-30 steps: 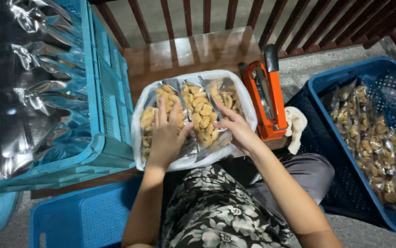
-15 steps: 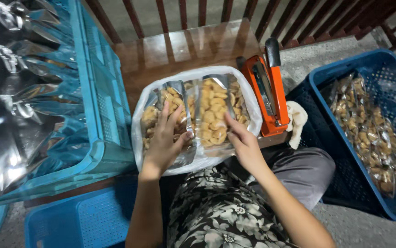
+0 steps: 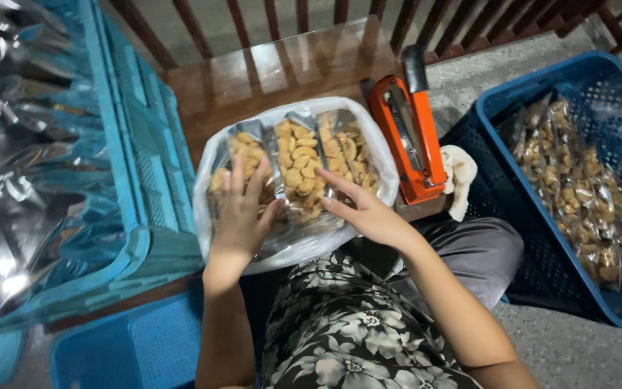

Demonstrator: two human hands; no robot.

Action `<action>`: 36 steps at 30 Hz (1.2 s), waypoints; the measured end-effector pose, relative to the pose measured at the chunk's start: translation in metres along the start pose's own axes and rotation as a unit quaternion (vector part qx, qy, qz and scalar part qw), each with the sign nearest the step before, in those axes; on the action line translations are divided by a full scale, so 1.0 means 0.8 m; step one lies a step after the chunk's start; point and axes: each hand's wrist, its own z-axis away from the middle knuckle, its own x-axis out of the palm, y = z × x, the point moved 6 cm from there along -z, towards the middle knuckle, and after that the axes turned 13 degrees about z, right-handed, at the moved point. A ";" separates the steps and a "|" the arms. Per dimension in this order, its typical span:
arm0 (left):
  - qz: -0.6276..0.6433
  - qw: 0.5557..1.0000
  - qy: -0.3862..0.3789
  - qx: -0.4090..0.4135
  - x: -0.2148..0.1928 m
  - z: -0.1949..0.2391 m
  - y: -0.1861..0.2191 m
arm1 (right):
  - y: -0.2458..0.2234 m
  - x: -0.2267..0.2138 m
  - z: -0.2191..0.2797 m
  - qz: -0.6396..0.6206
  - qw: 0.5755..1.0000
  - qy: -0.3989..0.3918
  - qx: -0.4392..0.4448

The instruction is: The person places small transparent snack packets into a larger white plastic bag. They use a handheld heat sealer to seal the top of the bag and then tie the bag closed with a plastic tie.

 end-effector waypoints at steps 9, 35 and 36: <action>0.305 0.948 -0.040 0.078 0.056 -0.043 0.156 | 0.056 -0.148 0.099 -0.101 0.987 0.124 0.000; -0.288 0.807 -0.516 -0.016 0.798 -0.216 0.268 | 0.575 -0.306 0.225 0.267 0.883 0.269 0.277; -0.275 0.818 -0.503 -0.048 0.805 -0.219 0.262 | 0.567 -0.305 0.227 0.274 0.881 0.263 0.284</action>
